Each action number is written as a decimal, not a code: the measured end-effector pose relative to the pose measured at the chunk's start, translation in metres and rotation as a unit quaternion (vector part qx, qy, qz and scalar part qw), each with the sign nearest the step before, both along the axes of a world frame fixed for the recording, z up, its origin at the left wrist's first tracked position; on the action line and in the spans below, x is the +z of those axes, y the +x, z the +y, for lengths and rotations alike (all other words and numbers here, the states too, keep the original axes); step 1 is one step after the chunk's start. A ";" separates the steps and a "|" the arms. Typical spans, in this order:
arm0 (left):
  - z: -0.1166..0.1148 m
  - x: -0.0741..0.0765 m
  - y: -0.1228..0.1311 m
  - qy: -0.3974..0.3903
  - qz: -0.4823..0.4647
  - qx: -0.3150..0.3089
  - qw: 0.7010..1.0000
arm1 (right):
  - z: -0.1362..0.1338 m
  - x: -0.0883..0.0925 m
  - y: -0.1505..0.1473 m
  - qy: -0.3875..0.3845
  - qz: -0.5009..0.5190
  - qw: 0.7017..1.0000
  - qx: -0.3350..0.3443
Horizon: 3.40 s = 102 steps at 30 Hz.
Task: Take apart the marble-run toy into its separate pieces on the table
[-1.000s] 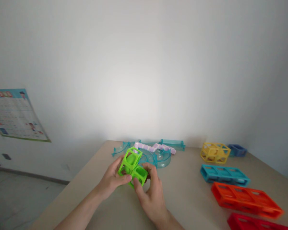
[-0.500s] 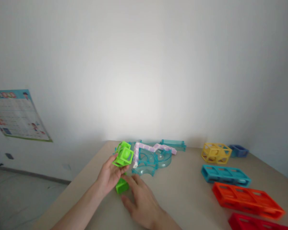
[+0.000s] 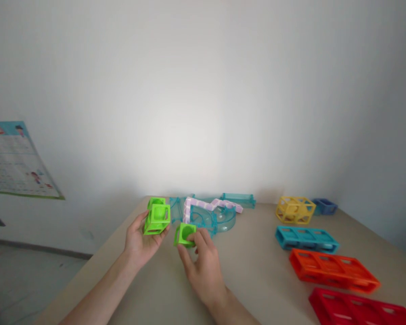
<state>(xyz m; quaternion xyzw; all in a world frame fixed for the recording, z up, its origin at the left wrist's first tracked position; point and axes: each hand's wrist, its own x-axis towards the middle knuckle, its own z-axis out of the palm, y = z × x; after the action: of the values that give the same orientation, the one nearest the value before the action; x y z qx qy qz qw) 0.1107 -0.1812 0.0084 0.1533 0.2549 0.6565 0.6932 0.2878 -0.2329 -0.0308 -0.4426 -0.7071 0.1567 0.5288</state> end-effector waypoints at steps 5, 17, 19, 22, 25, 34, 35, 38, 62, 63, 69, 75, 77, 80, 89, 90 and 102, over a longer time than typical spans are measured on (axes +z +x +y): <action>-0.003 -0.008 0.009 -0.029 0.080 -0.079 0.993 | 0.012 -0.005 0.011 -0.016 0.153 0.987 -0.040; -0.012 -0.026 0.019 0.163 0.381 -0.136 0.900 | 0.017 -0.011 0.014 -0.034 0.108 0.989 -0.093; -0.012 -0.028 0.020 0.199 0.416 -0.146 0.875 | 0.015 -0.009 0.015 -0.032 0.087 0.990 -0.109; -0.012 -0.029 0.019 0.233 0.451 -0.134 0.851 | 0.014 -0.005 0.016 -0.045 0.062 0.988 -0.135; -0.011 -0.028 0.017 0.245 0.481 -0.090 0.837 | 0.014 -0.003 0.016 -0.060 0.056 0.987 -0.141; -0.012 -0.028 0.015 0.318 0.555 0.015 0.769 | 0.016 -0.005 0.018 -0.048 0.072 0.987 -0.135; -0.013 -0.027 0.015 0.328 0.565 0.022 0.757 | 0.016 -0.005 0.018 -0.052 0.071 0.986 -0.140; -0.018 -0.023 0.016 0.365 0.593 0.031 0.717 | 0.016 -0.004 0.018 -0.066 0.076 0.983 -0.152; -0.025 -0.014 0.017 0.385 0.630 -0.014 0.674 | 0.013 0.004 0.019 0.041 0.034 0.995 -0.088; -0.025 -0.014 0.017 0.385 0.630 -0.015 0.674 | 0.012 0.004 0.019 0.033 0.032 0.996 -0.077; -0.024 -0.016 0.018 0.387 0.623 -0.009 0.680 | 0.006 0.008 0.016 0.026 0.011 0.999 -0.044; -0.020 -0.018 0.016 0.389 0.604 -0.017 0.695 | 0.007 0.006 0.020 0.022 0.015 0.999 -0.019; -0.018 -0.019 0.015 0.379 0.596 -0.028 0.708 | 0.008 0.004 0.021 0.030 0.018 0.999 -0.004; -0.016 -0.020 0.015 0.348 0.580 -0.047 0.735 | 0.010 0.000 0.021 0.029 0.010 1.000 0.005; -0.015 -0.022 0.013 0.289 0.511 -0.092 0.805 | 0.012 0.000 0.018 -0.032 0.037 0.998 0.035; -0.015 -0.022 0.012 0.286 0.510 -0.096 0.806 | 0.012 0.001 0.017 -0.037 0.041 0.998 0.044; -0.015 -0.025 0.012 0.298 0.503 -0.140 0.799 | 0.011 -0.001 0.012 -0.049 0.033 0.998 0.032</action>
<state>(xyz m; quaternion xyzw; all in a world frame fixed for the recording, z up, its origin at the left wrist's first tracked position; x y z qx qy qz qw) 0.1227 -0.1966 -0.0162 0.6950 0.3356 0.4263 0.4718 0.3001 -0.2217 -0.0318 -0.4393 -0.6947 0.2226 0.5243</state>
